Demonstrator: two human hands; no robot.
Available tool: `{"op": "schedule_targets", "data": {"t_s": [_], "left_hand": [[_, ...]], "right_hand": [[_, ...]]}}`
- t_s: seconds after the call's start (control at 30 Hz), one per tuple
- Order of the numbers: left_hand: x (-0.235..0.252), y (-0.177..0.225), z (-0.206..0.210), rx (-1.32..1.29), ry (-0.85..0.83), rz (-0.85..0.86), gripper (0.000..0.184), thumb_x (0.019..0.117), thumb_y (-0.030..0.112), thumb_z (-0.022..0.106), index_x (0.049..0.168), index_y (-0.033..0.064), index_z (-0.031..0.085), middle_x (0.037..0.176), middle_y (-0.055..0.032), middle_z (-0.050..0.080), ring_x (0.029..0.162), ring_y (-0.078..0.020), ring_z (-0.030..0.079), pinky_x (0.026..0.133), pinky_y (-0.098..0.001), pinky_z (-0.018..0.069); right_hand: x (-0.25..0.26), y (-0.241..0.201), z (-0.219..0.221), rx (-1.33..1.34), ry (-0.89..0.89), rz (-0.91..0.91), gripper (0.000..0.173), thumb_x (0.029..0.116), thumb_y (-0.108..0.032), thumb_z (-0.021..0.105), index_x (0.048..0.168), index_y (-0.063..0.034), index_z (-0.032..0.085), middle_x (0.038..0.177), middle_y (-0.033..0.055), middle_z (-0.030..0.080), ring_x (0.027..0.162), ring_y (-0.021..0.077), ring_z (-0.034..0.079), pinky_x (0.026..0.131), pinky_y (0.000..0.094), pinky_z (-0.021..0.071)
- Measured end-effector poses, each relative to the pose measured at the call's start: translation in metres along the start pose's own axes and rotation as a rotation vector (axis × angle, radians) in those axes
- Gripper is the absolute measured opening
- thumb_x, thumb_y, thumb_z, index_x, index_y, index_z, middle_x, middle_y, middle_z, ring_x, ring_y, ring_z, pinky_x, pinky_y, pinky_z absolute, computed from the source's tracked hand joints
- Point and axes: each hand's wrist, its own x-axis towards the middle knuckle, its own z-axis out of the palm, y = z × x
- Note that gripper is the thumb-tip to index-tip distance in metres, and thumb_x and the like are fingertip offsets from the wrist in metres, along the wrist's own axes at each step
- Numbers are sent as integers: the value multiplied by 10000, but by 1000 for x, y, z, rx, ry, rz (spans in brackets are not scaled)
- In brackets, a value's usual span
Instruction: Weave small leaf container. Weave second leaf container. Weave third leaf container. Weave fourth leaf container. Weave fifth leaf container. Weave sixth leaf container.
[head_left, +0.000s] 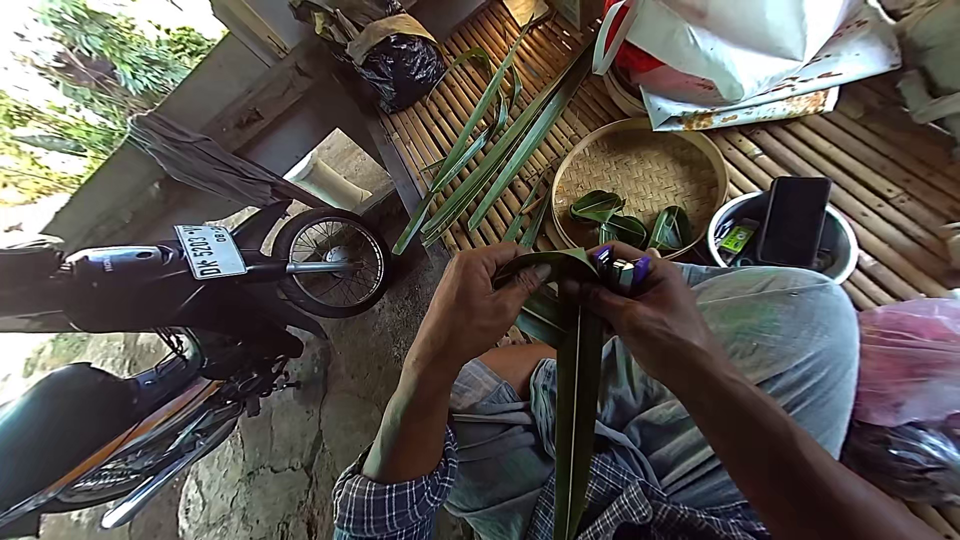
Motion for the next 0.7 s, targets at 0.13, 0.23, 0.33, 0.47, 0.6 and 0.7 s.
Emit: {"op": "schedule_targets", "data": {"t_s": [0.13,0.23,0.33,0.47,0.6,0.7], "left_hand": [[-1,0,3,-220,-45,-87,144,1008,168,650,1016,70,755,850,-64,728,711,-143,678,616,-291,573],[-2,-1,7,-346,-50,-111,157,1012,139,636,1034,37,753,887,-106,728,751,-172,684,666,-318,586],[-3,-1,10,-349,-32,-104,163,1014,143,634,1042,31,749,891,-112,729,752,-177,686,668,-322,589],[-3,-2,15,-283,5,-79,149,1013,161,642,993,51,741,835,-81,703,700,-151,652,605,-293,548],[-5,-3,17,-307,14,-89,158,1010,178,648,1013,54,745,846,-88,711,716,-161,667,621,-304,567],[-5,-4,19,-327,25,-83,159,1009,175,650,1005,48,746,838,-93,707,707,-161,662,616,-304,562]], "right_hand": [[-1,-1,-1,6,15,-15,188,886,-91,800,1056,-93,721,852,86,708,641,161,650,507,269,551],[-2,-2,-1,9,26,-18,185,891,-91,795,1063,-97,729,858,77,716,653,154,659,527,262,560],[-2,-2,0,33,37,-4,193,899,-114,794,1081,-98,731,870,85,718,674,169,666,553,285,571],[-2,-3,2,53,72,27,195,899,-103,792,1083,-87,729,874,93,719,677,171,674,564,287,584],[-3,-2,4,128,78,23,209,898,-59,781,1100,-58,728,907,110,728,714,179,691,607,294,604],[-3,-1,5,147,85,15,192,899,-54,777,1086,-50,733,902,113,724,716,178,688,615,295,604]]}}
